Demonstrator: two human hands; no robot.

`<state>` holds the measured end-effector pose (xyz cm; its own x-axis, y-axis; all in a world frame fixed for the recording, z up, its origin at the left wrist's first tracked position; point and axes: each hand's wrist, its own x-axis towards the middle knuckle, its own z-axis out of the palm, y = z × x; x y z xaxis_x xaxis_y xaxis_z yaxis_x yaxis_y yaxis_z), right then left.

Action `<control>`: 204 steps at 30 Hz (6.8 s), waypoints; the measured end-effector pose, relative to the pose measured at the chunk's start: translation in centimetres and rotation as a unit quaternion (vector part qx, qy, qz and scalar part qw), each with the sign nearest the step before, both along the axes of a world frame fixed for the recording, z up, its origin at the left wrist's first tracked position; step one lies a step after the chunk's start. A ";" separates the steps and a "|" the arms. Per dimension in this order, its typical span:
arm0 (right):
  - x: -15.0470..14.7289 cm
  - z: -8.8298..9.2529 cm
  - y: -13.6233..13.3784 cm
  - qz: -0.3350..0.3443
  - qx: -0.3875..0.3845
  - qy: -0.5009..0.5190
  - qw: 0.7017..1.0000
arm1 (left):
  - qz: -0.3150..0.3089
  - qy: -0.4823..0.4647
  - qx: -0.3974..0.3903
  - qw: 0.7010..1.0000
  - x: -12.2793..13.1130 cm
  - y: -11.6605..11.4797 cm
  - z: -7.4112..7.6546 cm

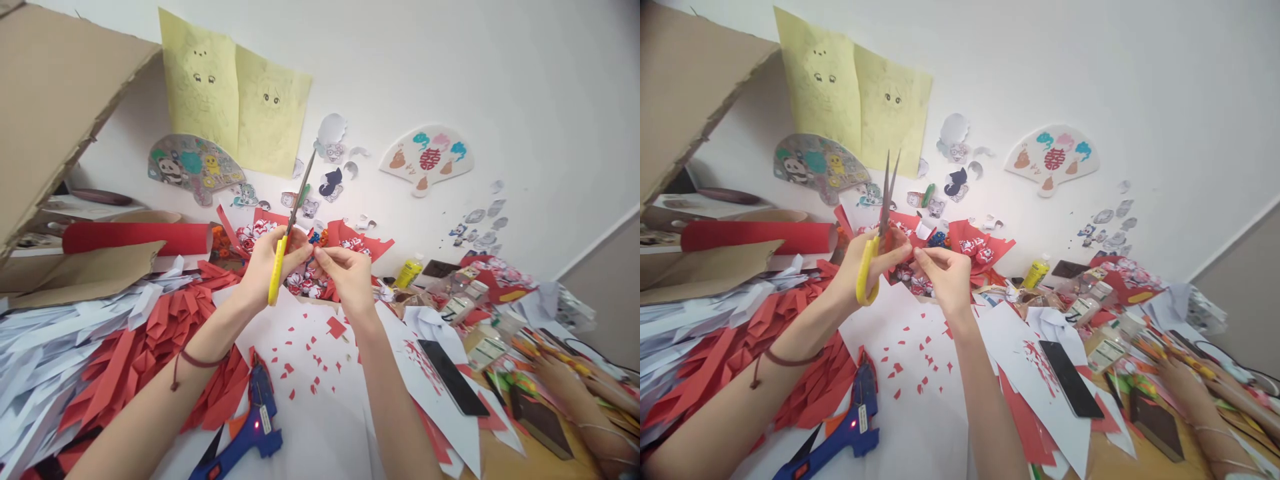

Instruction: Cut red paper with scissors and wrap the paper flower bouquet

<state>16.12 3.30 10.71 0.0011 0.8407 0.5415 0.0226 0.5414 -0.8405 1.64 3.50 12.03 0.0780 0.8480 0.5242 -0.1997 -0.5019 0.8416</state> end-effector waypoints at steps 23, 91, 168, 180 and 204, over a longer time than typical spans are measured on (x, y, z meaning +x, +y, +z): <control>2.0 1.5 -0.3 -0.069 0.094 0.166 0.979 | 0.134 0.343 0.096 0.925 -1.2 2.2 -1.8; -0.2 0.9 -0.7 -0.124 0.115 0.225 0.960 | 0.115 0.316 0.070 0.939 2.0 0.2 -2.7; 2.8 2.0 -1.0 -0.073 0.091 0.098 0.988 | 0.093 0.390 0.130 0.907 -3.1 2.2 -0.9; 2.5 1.7 -1.0 -0.073 0.143 0.087 0.983 | 0.117 0.394 0.144 0.900 -2.3 1.4 -0.5; 1.5 1.4 -1.1 -0.103 0.181 0.080 0.975 | 0.125 0.382 0.131 0.906 -1.8 0.7 -0.2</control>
